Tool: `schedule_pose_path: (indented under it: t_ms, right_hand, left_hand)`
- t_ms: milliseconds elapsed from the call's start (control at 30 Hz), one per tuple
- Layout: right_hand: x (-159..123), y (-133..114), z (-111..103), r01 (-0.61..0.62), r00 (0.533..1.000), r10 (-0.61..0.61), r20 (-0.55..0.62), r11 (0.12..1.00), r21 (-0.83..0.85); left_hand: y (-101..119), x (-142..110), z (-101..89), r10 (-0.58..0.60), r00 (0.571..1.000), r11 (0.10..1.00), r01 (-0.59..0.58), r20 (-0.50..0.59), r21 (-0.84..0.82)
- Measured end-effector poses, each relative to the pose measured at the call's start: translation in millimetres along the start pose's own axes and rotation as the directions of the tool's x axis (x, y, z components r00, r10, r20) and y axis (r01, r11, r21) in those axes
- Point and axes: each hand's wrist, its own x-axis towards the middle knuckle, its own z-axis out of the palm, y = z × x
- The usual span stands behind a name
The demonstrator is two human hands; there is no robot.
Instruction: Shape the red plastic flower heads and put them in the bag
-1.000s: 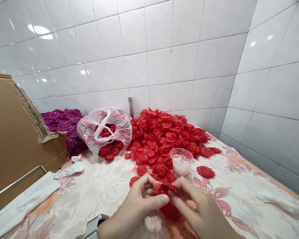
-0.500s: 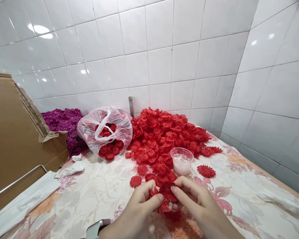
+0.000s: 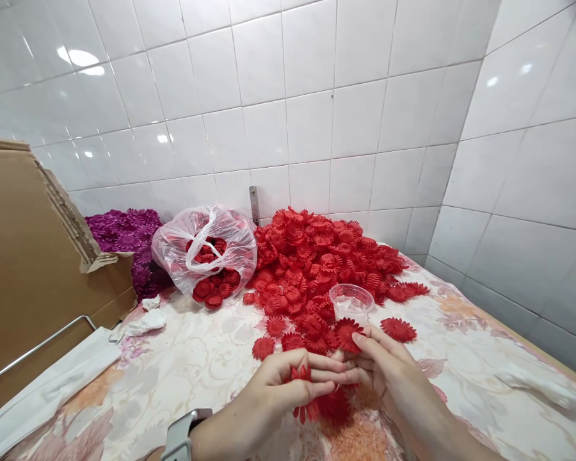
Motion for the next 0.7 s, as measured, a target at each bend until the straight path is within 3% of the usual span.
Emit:
schedule_pose_path:
  t_ms: [67,167,300,467,567,700]
  right_hand:
    - [2,-3,-1,0.041,0.999,-0.040,0.010,0.992,-0.116]
    - [2,-5,-2,0.173,0.985,-0.171,0.030,0.946,-0.276]
    - [5,-4,-3,0.167,0.986,-0.155,0.063,0.935,-0.313]
    - [9,-1,-4,0.073,0.996,-0.062,0.060,0.978,-0.194]
    - [10,0,-5,0.039,0.999,-0.035,0.023,0.978,-0.204]
    - [11,0,-8,0.066,0.995,-0.045,0.086,0.962,-0.265]
  left_hand:
    - [-4,2,-5.1,0.073,0.993,0.988,-0.059,-0.093,0.144]
    - [-9,8,-14.9,0.266,0.932,0.908,-0.156,-0.245,0.389]
    - [-10,11,-21.6,0.418,0.868,0.736,-0.150,-0.269,0.660]
    - [-6,5,-16.5,0.433,0.873,0.626,-0.110,-0.226,0.772]
    - [-5,4,-16.3,0.436,0.869,0.595,-0.085,-0.232,0.799]
    - [-5,7,-21.0,0.398,0.879,0.670,-0.083,-0.262,0.738]
